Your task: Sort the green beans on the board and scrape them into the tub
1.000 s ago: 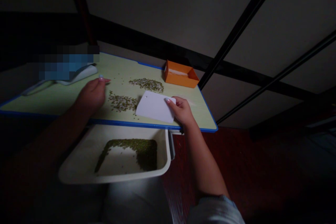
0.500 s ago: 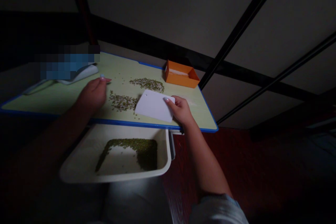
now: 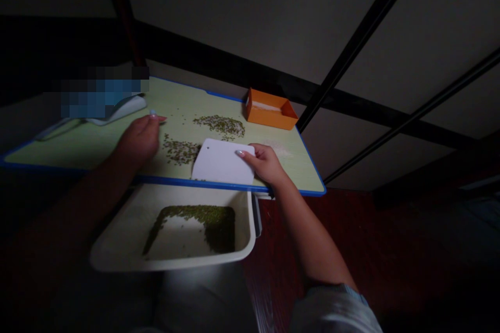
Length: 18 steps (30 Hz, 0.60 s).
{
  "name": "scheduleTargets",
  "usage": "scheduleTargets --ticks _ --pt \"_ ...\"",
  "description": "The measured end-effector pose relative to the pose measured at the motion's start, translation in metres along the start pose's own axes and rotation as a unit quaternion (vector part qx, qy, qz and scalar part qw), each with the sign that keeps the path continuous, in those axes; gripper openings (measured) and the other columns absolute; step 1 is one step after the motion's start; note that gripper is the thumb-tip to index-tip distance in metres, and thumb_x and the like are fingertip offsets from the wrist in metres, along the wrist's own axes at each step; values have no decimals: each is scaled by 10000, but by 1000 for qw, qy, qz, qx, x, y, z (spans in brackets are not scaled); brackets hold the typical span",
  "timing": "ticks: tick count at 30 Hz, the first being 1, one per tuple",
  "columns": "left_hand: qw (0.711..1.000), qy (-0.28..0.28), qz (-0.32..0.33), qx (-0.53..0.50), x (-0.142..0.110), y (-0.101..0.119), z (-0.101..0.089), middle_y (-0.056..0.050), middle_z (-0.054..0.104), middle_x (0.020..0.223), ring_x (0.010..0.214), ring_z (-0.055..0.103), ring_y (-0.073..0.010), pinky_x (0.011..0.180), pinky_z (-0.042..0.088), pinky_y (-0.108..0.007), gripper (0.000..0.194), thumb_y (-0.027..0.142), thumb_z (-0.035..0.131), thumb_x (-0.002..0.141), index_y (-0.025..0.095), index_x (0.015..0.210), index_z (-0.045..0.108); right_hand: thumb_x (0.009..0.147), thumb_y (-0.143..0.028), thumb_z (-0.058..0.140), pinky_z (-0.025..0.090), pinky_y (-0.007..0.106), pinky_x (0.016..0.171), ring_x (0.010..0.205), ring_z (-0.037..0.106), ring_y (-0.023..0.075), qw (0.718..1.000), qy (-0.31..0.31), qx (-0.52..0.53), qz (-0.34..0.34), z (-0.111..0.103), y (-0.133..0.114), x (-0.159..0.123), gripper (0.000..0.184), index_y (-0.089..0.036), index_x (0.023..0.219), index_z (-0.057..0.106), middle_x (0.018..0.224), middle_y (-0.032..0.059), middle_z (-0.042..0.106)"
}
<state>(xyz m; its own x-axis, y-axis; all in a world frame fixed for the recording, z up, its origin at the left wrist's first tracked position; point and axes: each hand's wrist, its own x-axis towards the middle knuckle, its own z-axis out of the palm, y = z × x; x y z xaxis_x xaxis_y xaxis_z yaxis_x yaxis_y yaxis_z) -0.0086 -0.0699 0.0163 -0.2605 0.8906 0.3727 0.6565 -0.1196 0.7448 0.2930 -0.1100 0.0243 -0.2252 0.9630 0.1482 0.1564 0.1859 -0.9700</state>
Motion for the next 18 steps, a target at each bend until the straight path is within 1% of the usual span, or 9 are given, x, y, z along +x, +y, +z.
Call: scheduleTargets --ticks 5,8,10,16,18 --pt "1000 2 8 4 -1 0 0 -176 709 1109 1214 602 -279 1181 395 -495 373 443 284 967 229 868 573 648 -725 827 261 223 450 482 347 73 1000 10 4 -5 -1 0 -2 590 -205 633 548 543 -61 483" --pt "1000 5 0 5 -1 -3 0 -166 709 1112 1234 602 -285 1176 406 -482 404 470 282 962 234 878 599 657 -730 818 267 225 450 489 370 79 999 33 10 -8 -2 1 -1 586 -204 649 559 559 -53 500" --pt "1000 3 2 4 0 -5 1 -159 714 1112 1234 610 -287 1175 408 -473 417 480 284 961 243 890 620 653 -735 817 270 225 452 498 383 82 999 36 9 -7 -1 2 0 588 -202 656 567 567 -49 510" --pt "1000 6 6 -13 3 -8 3 -172 728 1153 1234 614 -306 1173 400 -504 404 472 305 953 251 920 642 613 -779 811 293 226 459 508 398 85 1000 -14 -4 2 11 -5 5 628 -198 646 576 569 -44 517" --pt "1000 9 9 -19 3 -9 3 -172 728 1158 1238 613 -308 1168 406 -508 420 482 296 951 248 935 645 614 -785 807 294 227 454 503 396 86 1000 -16 -2 1 11 -8 4 633 -200 630 567 566 -41 513"
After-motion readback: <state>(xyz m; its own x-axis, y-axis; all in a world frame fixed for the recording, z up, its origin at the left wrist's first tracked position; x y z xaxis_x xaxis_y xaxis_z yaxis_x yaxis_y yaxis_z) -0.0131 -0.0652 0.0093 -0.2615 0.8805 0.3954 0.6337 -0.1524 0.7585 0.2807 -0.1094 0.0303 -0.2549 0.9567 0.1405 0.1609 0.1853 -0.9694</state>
